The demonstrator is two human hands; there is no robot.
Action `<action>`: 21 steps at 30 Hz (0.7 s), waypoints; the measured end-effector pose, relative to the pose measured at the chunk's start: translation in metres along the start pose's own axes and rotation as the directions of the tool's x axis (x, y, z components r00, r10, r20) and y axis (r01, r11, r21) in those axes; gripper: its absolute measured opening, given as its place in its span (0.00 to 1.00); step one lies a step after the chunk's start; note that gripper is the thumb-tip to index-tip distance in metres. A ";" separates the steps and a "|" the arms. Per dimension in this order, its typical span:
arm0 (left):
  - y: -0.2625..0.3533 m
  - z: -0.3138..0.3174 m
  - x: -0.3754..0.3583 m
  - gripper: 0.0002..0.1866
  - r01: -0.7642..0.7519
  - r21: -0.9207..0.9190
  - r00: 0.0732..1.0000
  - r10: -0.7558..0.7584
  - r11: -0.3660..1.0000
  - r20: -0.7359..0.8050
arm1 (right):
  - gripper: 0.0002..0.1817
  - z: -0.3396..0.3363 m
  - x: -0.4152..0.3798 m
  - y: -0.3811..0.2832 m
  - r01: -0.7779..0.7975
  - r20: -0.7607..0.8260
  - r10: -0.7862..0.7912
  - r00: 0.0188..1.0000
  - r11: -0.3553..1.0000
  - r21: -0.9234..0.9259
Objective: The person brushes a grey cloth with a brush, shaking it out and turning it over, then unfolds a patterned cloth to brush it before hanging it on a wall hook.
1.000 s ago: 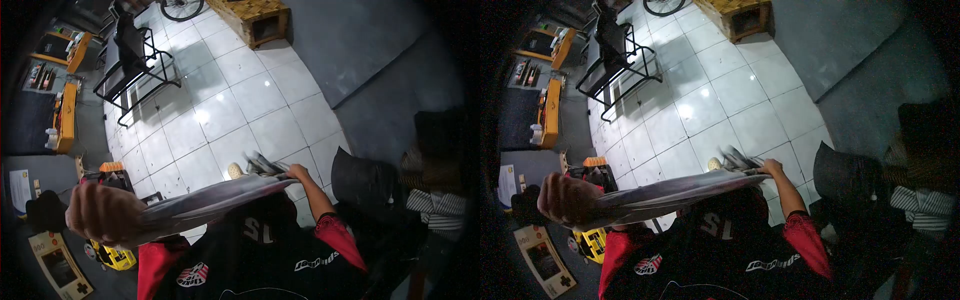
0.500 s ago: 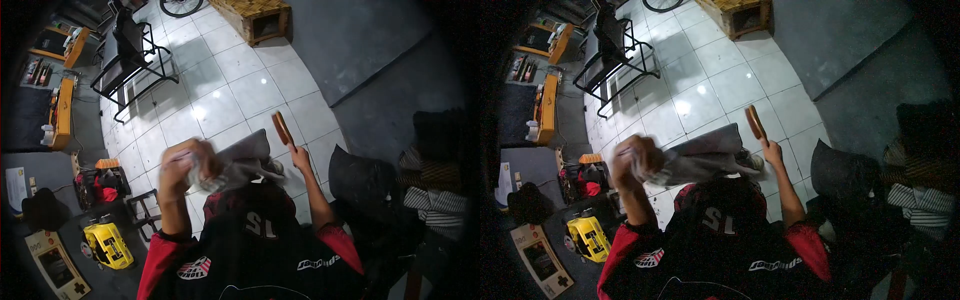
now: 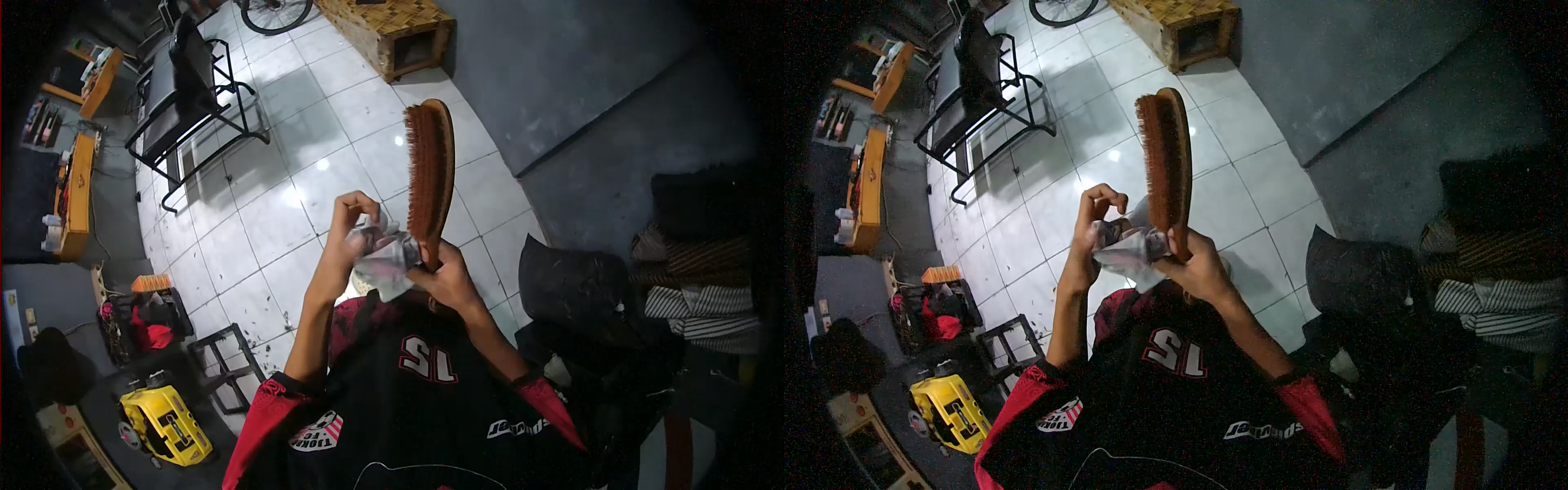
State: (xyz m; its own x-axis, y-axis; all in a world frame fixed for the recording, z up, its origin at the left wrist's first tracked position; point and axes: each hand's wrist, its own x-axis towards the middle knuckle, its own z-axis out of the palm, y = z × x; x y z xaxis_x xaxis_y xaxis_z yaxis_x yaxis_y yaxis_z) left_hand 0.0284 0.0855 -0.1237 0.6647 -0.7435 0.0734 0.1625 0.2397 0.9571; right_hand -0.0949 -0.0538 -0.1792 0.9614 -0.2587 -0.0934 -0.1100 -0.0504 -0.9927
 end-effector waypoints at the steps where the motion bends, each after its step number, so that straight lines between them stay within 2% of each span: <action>1: -0.006 -0.011 -0.002 0.26 -0.011 -0.114 1.000 0.009 0.993 -0.017 | 0.21 0.002 -0.002 0.001 0.042 0.003 -0.042 0.999 0.999 0.032; 3: -0.006 -0.021 -0.004 0.36 0.000 -0.137 0.994 -0.016 0.991 -0.111 | 0.20 0.009 -0.001 -0.004 0.133 0.001 -0.133 0.991 0.987 0.093; 4: -0.010 -0.027 -0.006 0.32 -0.033 -0.121 0.998 0.025 0.992 -0.066 | 0.19 0.015 -0.002 -0.010 0.181 -0.027 -0.179 0.983 0.977 0.113; 5: -0.017 -0.030 -0.008 0.27 0.011 -0.170 0.998 -0.020 0.985 -0.052 | 0.19 0.021 -0.003 -0.008 0.150 -0.015 -0.150 0.989 0.974 0.168; 6: -0.023 -0.033 -0.011 0.31 0.055 -0.218 0.997 -0.065 0.974 -0.037 | 0.19 0.023 -0.004 -0.004 0.118 -0.004 -0.120 0.993 0.968 0.221; 7: -0.027 -0.035 -0.012 0.28 0.016 -0.205 0.999 -0.008 0.979 0.037 | 0.20 0.026 -0.005 0.000 0.086 0.007 -0.092 0.996 0.958 0.273; 8: -0.024 -0.034 -0.013 0.26 0.023 -0.056 0.999 -0.021 0.998 0.042 | 0.23 0.030 -0.006 0.002 0.044 0.005 -0.048 0.999 0.942 0.333; 9: -0.018 -0.032 -0.015 0.24 0.027 0.096 0.998 -0.031 0.995 0.046 | 0.24 0.033 -0.008 0.001 0.067 0.012 -0.075 0.997 0.943 0.327; 10: -0.011 -0.033 -0.017 0.17 0.126 0.014 0.991 -0.127 0.992 0.042 | 0.24 0.035 -0.009 -0.002 0.092 0.021 -0.105 0.994 0.943 0.320; 11: -0.013 -0.037 -0.016 0.15 0.079 0.068 0.994 -0.083 0.995 0.064 | 0.25 0.038 -0.009 -0.007 0.118 0.030 -0.134 0.991 0.942 0.313; 12: -0.016 -0.041 -0.016 0.13 0.031 0.118 0.995 -0.042 0.993 0.090 | 0.23 0.046 -0.013 -0.014 0.112 -0.020 -0.112 0.993 0.918 0.380; 13: -0.019 -0.042 -0.017 0.11 -0.015 0.164 0.993 -0.004 0.986 0.119 | 0.22 0.051 -0.016 -0.013 -0.010 -0.001 0.012 1.000 0.829 0.560; 14: -0.014 -0.037 -0.017 0.06 -0.049 0.148 0.995 0.036 0.988 0.088 | 0.21 0.056 -0.021 -0.010 -0.120 0.041 0.130 0.991 0.687 0.716; 15: -0.014 -0.035 -0.020 0.06 -0.050 0.141 0.998 0.043 0.989 0.054 | 0.20 0.061 -0.026 -0.006 -0.209 0.101 0.234 0.967 0.502 0.839; 16: -0.014 -0.033 -0.021 0.06 -0.056 0.136 0.998 0.054 0.989 0.021 | 0.20 0.067 -0.027 0.008 -0.172 0.016 0.261 0.965 0.589 0.789; 17: -0.014 -0.032 -0.021 0.06 -0.066 0.133 0.998 0.068 0.989 -0.016 | 0.21 0.066 -0.027 0.009 -0.100 -0.026 0.146 0.989 0.784 0.613; 18: -0.022 -0.033 -0.021 0.06 -0.045 0.129 0.996 0.054 0.991 -0.067 | 0.21 0.063 -0.027 0.010 -0.012 -0.032 0.026 0.999 0.918 0.397; 19: -0.032 -0.035 -0.024 0.06 0.000 -0.013 0.991 -0.002 1.000 -0.132 | 0.22 0.063 -0.027 0.011 0.089 -0.003 -0.089 0.996 0.984 0.157; 20: -0.035 -0.033 -0.025 0.07 0.036 -0.156 0.980 -0.065 0.987 -0.189 | 0.22 0.070 -0.024 0.000 0.104 -0.050 -0.095 0.994 0.971 0.217; 21: -0.035 -0.030 -0.029 0.07 0.035 -0.224 0.968 -0.089 0.974 -0.236 | 0.22 0.074 -0.019 -0.001 0.104 -0.071 -0.092 0.993 0.979 0.176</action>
State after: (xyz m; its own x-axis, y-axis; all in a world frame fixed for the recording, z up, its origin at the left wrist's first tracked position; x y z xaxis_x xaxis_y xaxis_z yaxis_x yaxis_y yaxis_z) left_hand 0.0257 0.1171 -0.1678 0.8007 -0.5937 -0.0801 0.3450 0.3477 0.8718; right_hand -0.0947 0.0225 -0.1816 0.9470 -0.3211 0.0044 0.0362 0.0932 -0.9950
